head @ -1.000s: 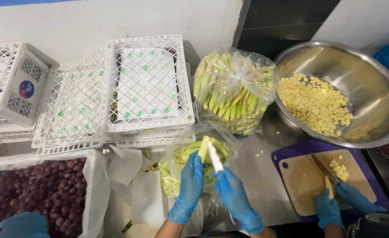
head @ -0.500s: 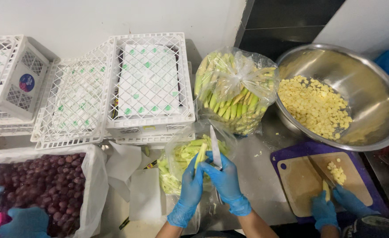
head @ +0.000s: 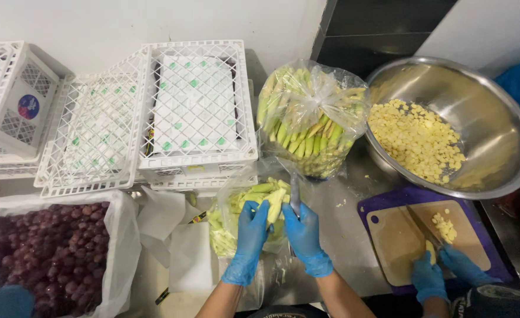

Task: The person peels long green vegetable stalks with a knife and places the peeled pieces into a plastic bag. A coworker nearby uses scissors to trim grapes from a crate.

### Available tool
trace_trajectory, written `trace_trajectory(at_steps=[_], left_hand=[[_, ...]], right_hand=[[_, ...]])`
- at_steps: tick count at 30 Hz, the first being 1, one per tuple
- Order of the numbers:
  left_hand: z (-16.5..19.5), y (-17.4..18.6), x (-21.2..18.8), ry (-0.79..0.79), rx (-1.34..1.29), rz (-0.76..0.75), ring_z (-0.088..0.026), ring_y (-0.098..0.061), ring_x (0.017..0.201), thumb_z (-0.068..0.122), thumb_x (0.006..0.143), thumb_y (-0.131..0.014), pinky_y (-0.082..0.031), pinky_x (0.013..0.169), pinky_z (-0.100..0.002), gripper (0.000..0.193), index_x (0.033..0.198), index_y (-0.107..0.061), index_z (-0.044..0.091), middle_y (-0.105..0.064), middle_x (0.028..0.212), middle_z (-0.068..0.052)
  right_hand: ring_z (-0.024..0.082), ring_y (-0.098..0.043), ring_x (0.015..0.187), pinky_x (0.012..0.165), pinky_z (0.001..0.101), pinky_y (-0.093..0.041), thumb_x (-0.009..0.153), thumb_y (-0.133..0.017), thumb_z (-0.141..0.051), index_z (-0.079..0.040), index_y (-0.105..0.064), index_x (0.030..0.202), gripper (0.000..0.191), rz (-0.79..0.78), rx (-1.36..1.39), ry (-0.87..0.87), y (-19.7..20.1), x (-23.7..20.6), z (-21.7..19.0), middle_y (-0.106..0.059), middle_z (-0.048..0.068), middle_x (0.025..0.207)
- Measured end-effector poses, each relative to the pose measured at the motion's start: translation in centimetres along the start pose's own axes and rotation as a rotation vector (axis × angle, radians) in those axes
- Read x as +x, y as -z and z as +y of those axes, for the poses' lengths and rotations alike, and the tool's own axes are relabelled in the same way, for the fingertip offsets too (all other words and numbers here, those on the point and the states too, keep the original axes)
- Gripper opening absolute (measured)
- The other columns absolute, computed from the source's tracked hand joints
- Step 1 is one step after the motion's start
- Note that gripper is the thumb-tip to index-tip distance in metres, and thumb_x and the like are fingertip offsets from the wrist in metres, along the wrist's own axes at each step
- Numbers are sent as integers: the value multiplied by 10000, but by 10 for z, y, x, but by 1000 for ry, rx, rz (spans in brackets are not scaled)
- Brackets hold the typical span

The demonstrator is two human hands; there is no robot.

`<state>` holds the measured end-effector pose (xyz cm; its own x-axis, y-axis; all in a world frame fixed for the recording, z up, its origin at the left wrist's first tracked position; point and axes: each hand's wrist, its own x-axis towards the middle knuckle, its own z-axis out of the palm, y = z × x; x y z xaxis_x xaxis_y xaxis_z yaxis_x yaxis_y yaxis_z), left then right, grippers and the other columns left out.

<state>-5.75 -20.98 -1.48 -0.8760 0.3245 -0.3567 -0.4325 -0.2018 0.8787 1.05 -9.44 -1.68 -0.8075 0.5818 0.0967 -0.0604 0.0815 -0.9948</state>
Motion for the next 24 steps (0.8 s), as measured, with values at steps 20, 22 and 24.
trace_trajectory(at_steps=[20, 22, 24], left_hand=[[-13, 6, 0, -183, 158, -240, -107, -507, 688, 116, 1001, -606, -431, 569, -265, 195, 1128, -460, 88, -560, 912, -22], [-10, 2, 0, -173, 174, -180, -100, -539, 688, 143, 976, -615, -450, 557, -266, 211, 1112, -461, 95, -595, 910, -7], [-7, -1, 1, -165, 219, -114, -76, -589, 714, 180, 958, -626, -484, 567, -258, 218, 1094, -470, 112, -637, 861, -5]], right_hand=[[166, -751, 752, 664, 300, -580, 922, -751, -112, 8, -716, 1059, 186, 72, -297, 292, -3, 12, -26, -779, 107, 891], [226, -747, 712, 610, 328, -560, 937, -734, -144, -3, -691, 1000, 160, 30, -424, 309, -2, 16, -23, -752, 138, 837], [280, -741, 697, 585, 354, -548, 951, -708, -162, -9, -670, 975, 160, -14, -479, 308, -3, 22, -23, -733, 159, 813]])
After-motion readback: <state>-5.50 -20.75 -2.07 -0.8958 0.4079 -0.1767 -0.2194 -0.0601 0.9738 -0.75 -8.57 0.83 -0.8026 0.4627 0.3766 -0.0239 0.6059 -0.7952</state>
